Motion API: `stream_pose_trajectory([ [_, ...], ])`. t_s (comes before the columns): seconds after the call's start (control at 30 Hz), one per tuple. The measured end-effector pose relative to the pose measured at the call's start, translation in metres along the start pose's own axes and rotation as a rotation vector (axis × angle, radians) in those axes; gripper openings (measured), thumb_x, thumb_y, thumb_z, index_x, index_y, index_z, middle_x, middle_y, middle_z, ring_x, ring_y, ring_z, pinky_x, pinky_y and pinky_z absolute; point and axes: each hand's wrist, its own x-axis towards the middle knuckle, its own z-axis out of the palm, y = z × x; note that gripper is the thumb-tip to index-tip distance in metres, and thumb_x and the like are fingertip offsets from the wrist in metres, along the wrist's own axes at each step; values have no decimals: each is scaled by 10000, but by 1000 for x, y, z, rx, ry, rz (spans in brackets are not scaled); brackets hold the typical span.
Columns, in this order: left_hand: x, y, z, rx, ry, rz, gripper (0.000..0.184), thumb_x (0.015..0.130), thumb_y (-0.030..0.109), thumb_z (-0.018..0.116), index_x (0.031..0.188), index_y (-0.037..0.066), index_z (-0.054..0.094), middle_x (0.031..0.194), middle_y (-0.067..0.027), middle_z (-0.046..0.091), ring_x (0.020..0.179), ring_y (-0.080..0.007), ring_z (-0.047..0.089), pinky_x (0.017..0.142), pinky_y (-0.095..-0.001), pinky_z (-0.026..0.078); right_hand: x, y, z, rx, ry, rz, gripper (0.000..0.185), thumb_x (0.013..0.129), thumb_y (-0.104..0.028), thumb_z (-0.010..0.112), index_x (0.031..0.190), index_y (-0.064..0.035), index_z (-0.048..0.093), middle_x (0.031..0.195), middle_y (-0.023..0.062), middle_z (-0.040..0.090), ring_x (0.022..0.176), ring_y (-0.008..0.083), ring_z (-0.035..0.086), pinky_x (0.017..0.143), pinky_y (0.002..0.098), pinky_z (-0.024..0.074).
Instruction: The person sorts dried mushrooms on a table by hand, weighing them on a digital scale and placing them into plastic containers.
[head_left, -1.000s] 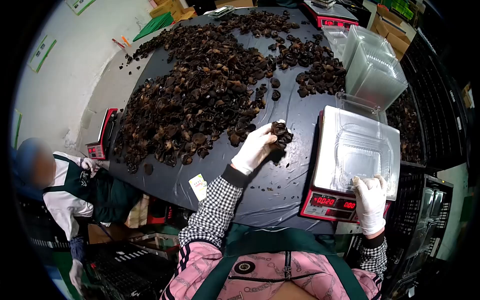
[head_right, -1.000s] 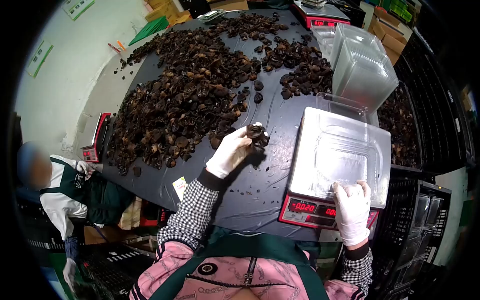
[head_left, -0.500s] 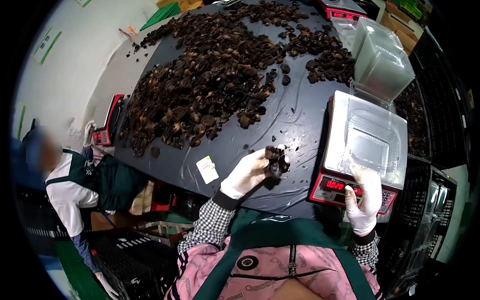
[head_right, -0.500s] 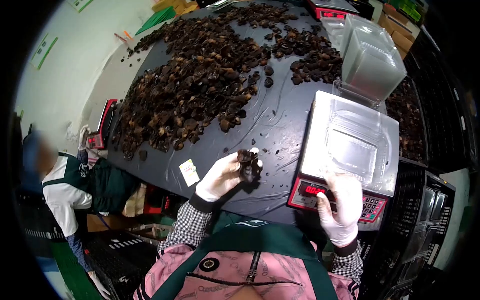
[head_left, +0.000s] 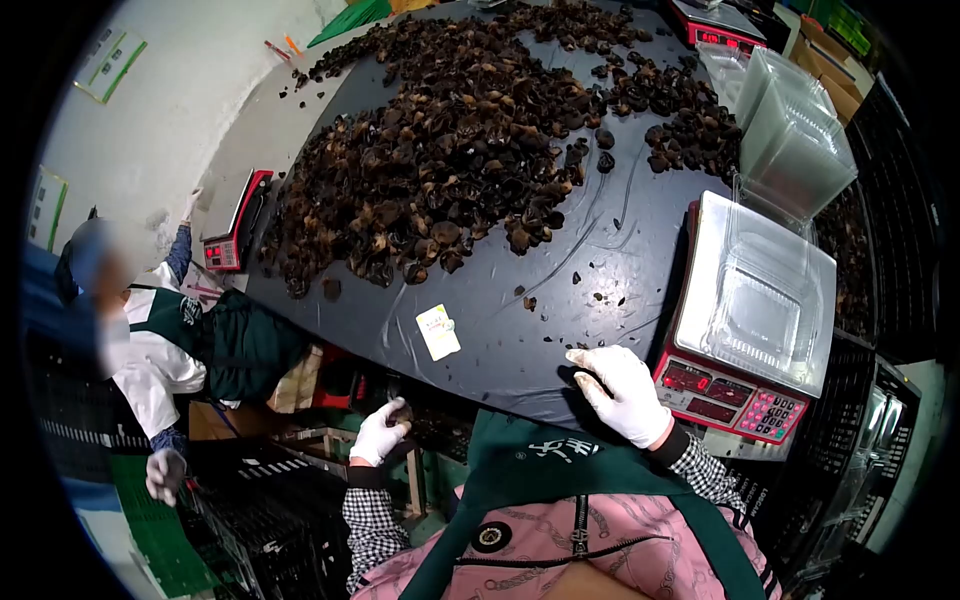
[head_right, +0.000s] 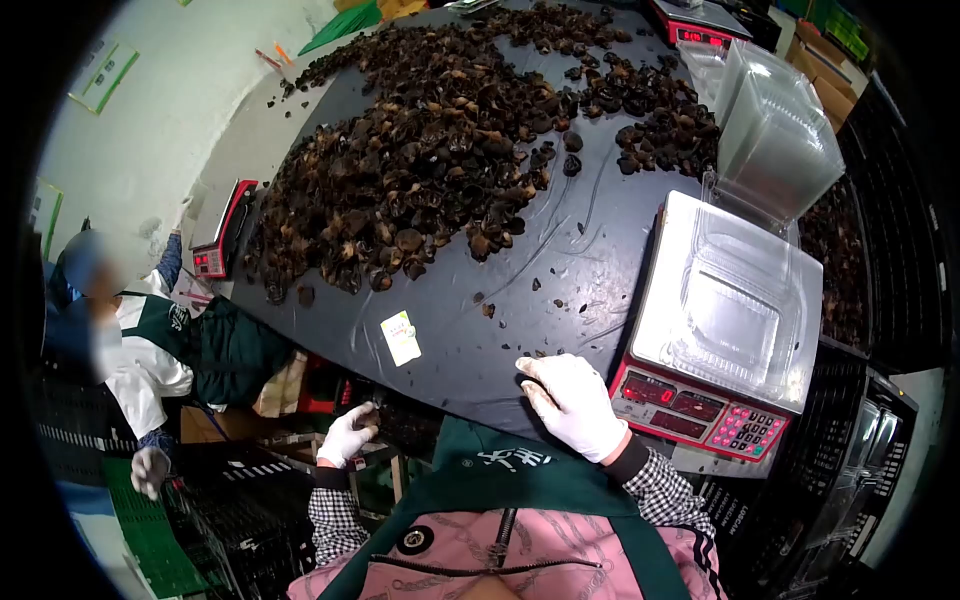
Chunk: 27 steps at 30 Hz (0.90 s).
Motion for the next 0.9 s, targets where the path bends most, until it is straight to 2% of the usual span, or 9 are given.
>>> stream_pose_trajectory([
  [0.07,8,21,-17,349,108,-67,729,806,320,818,1427,53,546,1292,-233,654,1201,-377,629,1008,-459,507,0,-1,0,-24,11,18,272,885,-113,707,1152,-65,685,970,107,694,900,309,644,800,404,497],
  [0.1,13,40,-22,359,316,-13,569,855,235,779,1363,47,604,1240,-208,678,1169,-357,651,985,-436,522,-3,0,1,-1,15,31,269,886,-116,706,1149,-64,686,971,112,695,904,316,645,808,409,501],
  [0.17,29,95,-35,-134,559,292,406,899,144,728,1286,42,657,1216,-195,687,1154,-348,660,969,-410,531,-9,5,5,43,26,55,263,887,-120,704,1143,-60,688,973,121,698,912,330,648,823,419,509],
  [0.23,45,170,-40,-173,600,479,308,925,67,682,1232,39,688,1246,-179,688,1164,-325,661,982,-378,526,-12,7,10,97,35,73,243,898,-122,696,1130,-50,695,986,139,709,937,340,663,835,433,526],
  [0.43,196,321,3,124,603,838,613,891,442,738,1385,102,612,1459,-266,515,1363,-408,476,1136,-470,400,-18,-1,12,130,-30,127,245,919,-131,688,1158,-74,696,999,118,695,938,323,656,836,422,510],
  [0.53,213,386,23,307,472,578,724,859,588,703,1436,171,571,1560,-256,355,1416,-468,363,1089,-609,400,-21,-2,13,175,27,143,228,920,-112,683,1145,-78,707,1012,106,709,950,311,665,847,408,521],
  [0.6,204,406,39,488,439,510,743,848,615,702,1445,196,560,1566,-218,341,1412,-444,354,1048,-652,414,-22,-2,12,196,36,177,209,921,-97,677,1123,-67,718,1026,102,723,965,306,672,861,397,529],
  [0.73,182,379,71,438,483,712,578,865,385,714,1385,168,583,1527,-183,438,1246,-384,537,947,-533,479,-21,0,9,239,67,198,191,922,-69,667,1103,-43,723,1031,125,737,970,306,689,874,402,542],
  [0.9,91,327,92,415,441,907,641,827,355,752,1424,213,564,1629,-237,279,1432,-548,303,1070,-698,333,-14,3,18,319,53,195,142,910,-40,681,1045,-32,724,981,137,734,903,309,705,815,373,562],
])
